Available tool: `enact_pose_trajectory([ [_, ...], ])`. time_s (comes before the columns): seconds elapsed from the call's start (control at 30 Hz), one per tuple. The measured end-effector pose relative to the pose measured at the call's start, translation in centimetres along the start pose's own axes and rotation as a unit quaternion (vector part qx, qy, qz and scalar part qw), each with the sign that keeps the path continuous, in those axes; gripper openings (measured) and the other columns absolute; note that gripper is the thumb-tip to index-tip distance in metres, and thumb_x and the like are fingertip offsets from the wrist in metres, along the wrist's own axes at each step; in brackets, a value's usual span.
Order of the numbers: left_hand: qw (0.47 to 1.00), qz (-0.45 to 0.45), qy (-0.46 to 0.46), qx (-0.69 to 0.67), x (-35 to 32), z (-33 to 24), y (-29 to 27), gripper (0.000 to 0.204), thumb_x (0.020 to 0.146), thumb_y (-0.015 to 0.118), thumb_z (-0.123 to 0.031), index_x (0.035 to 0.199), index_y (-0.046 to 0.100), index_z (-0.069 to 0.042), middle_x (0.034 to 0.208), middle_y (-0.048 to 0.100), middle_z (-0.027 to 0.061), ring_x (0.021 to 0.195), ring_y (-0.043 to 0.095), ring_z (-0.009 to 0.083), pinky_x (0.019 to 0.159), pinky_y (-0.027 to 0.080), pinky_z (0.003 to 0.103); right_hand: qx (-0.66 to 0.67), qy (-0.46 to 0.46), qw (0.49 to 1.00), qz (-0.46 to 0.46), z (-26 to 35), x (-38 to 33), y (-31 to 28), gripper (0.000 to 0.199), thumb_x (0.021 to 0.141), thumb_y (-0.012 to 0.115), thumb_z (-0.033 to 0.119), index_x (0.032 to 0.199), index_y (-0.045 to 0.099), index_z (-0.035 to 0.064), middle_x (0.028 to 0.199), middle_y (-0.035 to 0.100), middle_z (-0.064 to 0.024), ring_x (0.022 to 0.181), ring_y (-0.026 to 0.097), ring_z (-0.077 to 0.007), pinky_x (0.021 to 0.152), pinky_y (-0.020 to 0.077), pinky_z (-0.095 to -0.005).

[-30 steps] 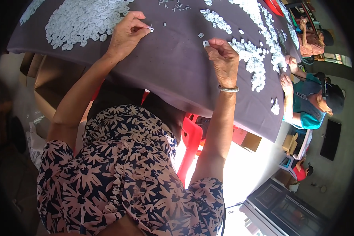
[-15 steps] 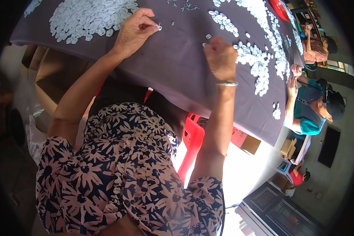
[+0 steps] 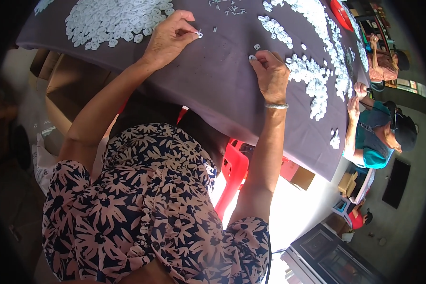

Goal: The person sorts small white plastic parts by hand, inspecting them on a table.

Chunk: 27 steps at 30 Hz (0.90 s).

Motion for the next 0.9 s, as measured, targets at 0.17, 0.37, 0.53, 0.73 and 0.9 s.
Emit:
enact_pose_trajectory([
  [0.17,1.0,0.011,-0.002,-0.013,0.0,-0.5,0.2,0.027,0.081,0.065,-0.005,0.106,0.054,-0.005,0.083,0.062,0.0014,0.075,0.058,0.0073,0.072,0.047,0.021,0.07,0.038,0.997,0.005,-0.1,0.3,1.2,0.012,0.077,0.07,0.003,0.087,0.063,0.0023,0.078,0.06,0.001,0.064,0.053,-0.0039,0.06,0.0433,-0.0186],
  [0.37,0.998,0.027,0.019,-0.052,0.1,-0.2,0.4,0.026,0.083,0.062,-0.003,0.107,0.052,-0.003,0.084,0.063,0.0028,0.077,0.058,0.0077,0.073,0.047,0.022,0.345,0.038,0.936,0.061,5.8,3.4,4.4,0.012,0.083,0.066,0.002,0.095,0.065,0.0006,0.077,0.061,0.0007,0.062,0.047,-0.0045,0.054,0.0376,-0.0186],
  [0.53,0.997,0.048,0.002,-0.055,0.2,0.0,0.7,0.029,0.084,0.061,-0.003,0.11,0.05,-0.004,0.084,0.063,0.0034,0.079,0.058,0.0083,0.074,0.047,0.024,0.379,0.026,0.922,0.074,6.6,5.0,6.6,0.014,0.084,0.065,0.004,0.098,0.067,0.0003,0.079,0.061,0.0001,0.062,0.048,-0.006,0.056,0.0391,-0.0192],
  [0.73,0.998,0.048,0.024,-0.037,0.0,-0.2,0.5,0.029,0.084,0.06,-0.004,0.11,0.049,-0.004,0.083,0.063,0.0039,0.08,0.058,0.0104,0.074,0.048,0.025,0.389,0.044,0.917,0.072,6.0,4.4,7.7,0.015,0.084,0.066,0.007,0.098,0.068,0.0004,0.078,0.061,0.0001,0.062,0.048,-0.0061,0.057,0.0398,-0.0188],
  [0.9,0.998,0.045,0.031,-0.033,0.1,-0.2,0.6,0.03,0.083,0.06,-0.004,0.111,0.049,-0.004,0.082,0.063,0.004,0.079,0.058,0.0104,0.075,0.048,0.026,0.38,0.027,0.922,0.07,6.1,4.5,7.6,0.015,0.084,0.067,0.008,0.098,0.068,0.0019,0.076,0.061,0.0019,0.063,0.048,-0.0051,0.058,0.0402,-0.0185],
])
Point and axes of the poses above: each hand's wrist, its own x-axis towards the middle knuckle, its own y-axis out of the palm, z = x × y, the point moved 7 cm from there along x, towards the middle knuckle
